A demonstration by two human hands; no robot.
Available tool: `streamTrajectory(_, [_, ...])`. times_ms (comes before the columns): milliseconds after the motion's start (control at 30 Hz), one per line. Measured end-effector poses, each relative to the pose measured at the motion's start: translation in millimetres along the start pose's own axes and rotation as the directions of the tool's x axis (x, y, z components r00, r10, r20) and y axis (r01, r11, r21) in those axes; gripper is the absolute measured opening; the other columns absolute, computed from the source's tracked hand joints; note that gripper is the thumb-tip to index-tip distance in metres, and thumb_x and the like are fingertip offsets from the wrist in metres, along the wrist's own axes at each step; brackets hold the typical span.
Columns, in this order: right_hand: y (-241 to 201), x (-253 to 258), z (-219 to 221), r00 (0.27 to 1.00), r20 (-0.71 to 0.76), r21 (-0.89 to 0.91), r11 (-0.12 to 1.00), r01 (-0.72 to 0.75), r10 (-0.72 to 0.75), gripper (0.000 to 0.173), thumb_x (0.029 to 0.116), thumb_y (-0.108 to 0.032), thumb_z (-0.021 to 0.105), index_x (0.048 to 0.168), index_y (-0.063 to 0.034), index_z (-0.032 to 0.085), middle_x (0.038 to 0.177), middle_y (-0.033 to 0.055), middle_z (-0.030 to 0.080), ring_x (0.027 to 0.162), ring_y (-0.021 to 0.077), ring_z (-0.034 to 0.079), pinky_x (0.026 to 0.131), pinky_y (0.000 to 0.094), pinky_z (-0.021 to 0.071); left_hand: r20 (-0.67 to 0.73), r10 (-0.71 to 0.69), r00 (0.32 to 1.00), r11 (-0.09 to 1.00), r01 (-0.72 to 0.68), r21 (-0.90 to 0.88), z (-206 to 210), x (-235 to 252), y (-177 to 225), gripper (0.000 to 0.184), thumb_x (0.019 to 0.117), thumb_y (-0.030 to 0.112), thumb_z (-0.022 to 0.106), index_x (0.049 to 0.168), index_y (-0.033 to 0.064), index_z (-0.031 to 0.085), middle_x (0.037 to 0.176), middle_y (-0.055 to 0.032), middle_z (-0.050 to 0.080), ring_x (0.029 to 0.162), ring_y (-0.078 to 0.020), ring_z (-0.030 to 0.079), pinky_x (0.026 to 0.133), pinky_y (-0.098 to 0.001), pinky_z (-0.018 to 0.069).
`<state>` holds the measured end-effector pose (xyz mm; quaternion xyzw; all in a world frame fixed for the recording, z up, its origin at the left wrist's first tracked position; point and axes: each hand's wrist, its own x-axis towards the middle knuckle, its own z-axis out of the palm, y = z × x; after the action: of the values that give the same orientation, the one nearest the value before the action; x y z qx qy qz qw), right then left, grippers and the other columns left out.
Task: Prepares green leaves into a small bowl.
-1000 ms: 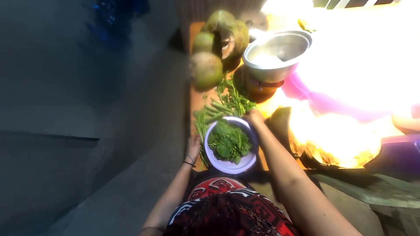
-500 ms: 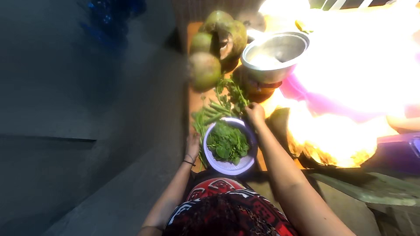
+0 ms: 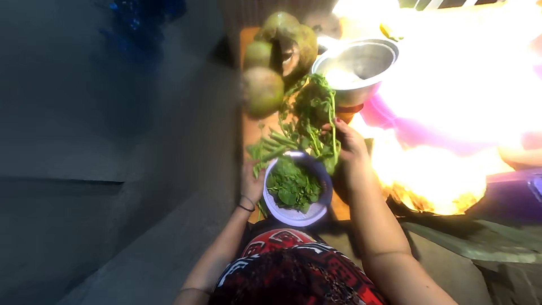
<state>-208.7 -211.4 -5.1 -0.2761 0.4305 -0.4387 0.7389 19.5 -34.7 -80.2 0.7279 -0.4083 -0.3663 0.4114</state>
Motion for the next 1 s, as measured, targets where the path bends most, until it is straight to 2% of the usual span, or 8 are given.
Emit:
streamTrajectory(133, [5, -12, 19, 0.996, 0.053, -0.229, 0.970, 0.081, -0.071, 0.016, 0.1084, -0.013, 0.045, 0.109, -0.0063, 0.060, 0.082, 0.0031, 0.076, 0.074, 0.0102, 0.072, 0.068, 0.0246, 0.0602, 0.073, 0.105, 0.992, 0.987, -0.095, -0.132, 2, -8, 31, 0.027, 0.1063, 0.016, 0.053, 0.124, 0.0009, 0.066, 0.126, -0.0150, 0.064, 0.112, -0.0219, 0.063, 0.097, -0.0416, 0.0523])
streamTrajectory(300, [39, -20, 46, 0.997, 0.067, -0.380, 0.922, 0.065, -0.043, 0.010, 0.1047, -0.007, 0.056, 0.113, -0.0031, 0.058, 0.080, 0.0010, 0.072, 0.068, 0.0054, 0.067, 0.064, 0.0209, 0.0555, 0.266, 0.174, 0.948, 0.969, -0.116, -0.220, 7, -13, 76, 0.030, 0.1086, 0.018, 0.049, 0.125, -0.0013, 0.067, 0.122, -0.0132, 0.068, 0.108, -0.0162, 0.064, 0.096, -0.0373, 0.0521])
streamTrajectory(400, [53, -27, 57, 0.995, 0.079, -0.454, 0.887, 0.091, -0.061, 0.015, 0.1037, -0.009, 0.059, 0.116, -0.0013, 0.059, 0.082, 0.0004, 0.070, 0.070, 0.0039, 0.065, 0.064, 0.0207, 0.0541, 0.311, 0.083, 0.947, 0.975, -0.013, -0.221, 7, -13, 90, 0.025, 0.1024, 0.013, 0.062, 0.123, -0.0005, 0.066, 0.115, -0.0126, 0.069, 0.098, -0.0148, 0.066, 0.088, -0.0345, 0.0552])
streamTrajectory(533, [60, -33, 63, 0.991, 0.117, -0.425, 0.898, 0.114, -0.070, 0.018, 0.1023, -0.007, 0.062, 0.118, 0.0006, 0.060, 0.088, 0.0034, 0.069, 0.075, 0.0061, 0.067, 0.072, 0.0237, 0.0574, 0.360, -0.077, 0.930, 0.966, 0.158, -0.202, 5, -15, 93, 0.042, 0.0951, 0.008, 0.072, 0.134, 0.0008, 0.058, 0.101, -0.0087, 0.069, 0.079, -0.0091, 0.062, 0.070, -0.0263, 0.0528])
streamTrajectory(633, [63, -33, 60, 0.988, 0.149, -0.440, 0.893, 0.095, -0.032, 0.021, 0.1074, -0.015, 0.053, 0.124, -0.0036, 0.061, 0.097, 0.0022, 0.070, 0.081, 0.0045, 0.066, 0.073, 0.0221, 0.0555, 0.350, -0.100, 0.931, 0.943, 0.201, -0.265, 7, -17, 83, 0.039, 0.0982, 0.007, 0.067, 0.135, 0.0001, 0.056, 0.106, -0.0102, 0.068, 0.084, -0.0092, 0.062, 0.074, -0.0266, 0.0528])
streamTrajectory(733, [58, -37, 48, 0.979, 0.155, -0.556, 0.831, -0.026, 0.134, 0.040, 0.1133, -0.030, 0.037, 0.135, -0.0050, 0.059, 0.109, 0.0064, 0.068, 0.089, 0.0102, 0.064, 0.080, 0.0304, 0.0551, 0.335, -0.107, 0.936, 0.897, 0.236, -0.372, 3, -15, 76, 0.040, 0.1007, 0.006, 0.062, 0.139, 0.0025, 0.052, 0.112, -0.0103, 0.067, 0.087, -0.0117, 0.066, 0.076, -0.0284, 0.0564])
streamTrajectory(867, [60, -50, 24, 0.948, 0.197, -0.670, 0.740, -0.056, 0.251, 0.030, 0.1104, -0.025, 0.048, 0.114, -0.0033, 0.068, 0.096, 0.0037, 0.069, 0.085, 0.0089, 0.063, 0.079, 0.0314, 0.0541, 0.286, -0.088, 0.954, 0.869, 0.214, -0.446, -3, -11, 65, 0.040, 0.1004, 0.002, 0.060, 0.139, 0.0036, 0.049, 0.111, -0.0093, 0.065, 0.084, -0.0125, 0.066, 0.074, -0.0284, 0.0571])
streamTrajectory(1000, [63, -68, 17, 0.932, 0.331, -0.742, 0.650, 0.162, 0.145, 0.015, 0.1030, -0.014, 0.062, 0.106, -0.0042, 0.073, 0.093, 0.0027, 0.071, 0.083, 0.0067, 0.065, 0.079, 0.0292, 0.0553, 0.238, -0.088, 0.967, 0.894, 0.182, -0.408, -4, -11, 60, 0.042, 0.0997, 0.004, 0.061, 0.140, 0.0058, 0.047, 0.114, -0.0079, 0.061, 0.079, -0.0089, 0.062, 0.070, -0.0252, 0.0554])
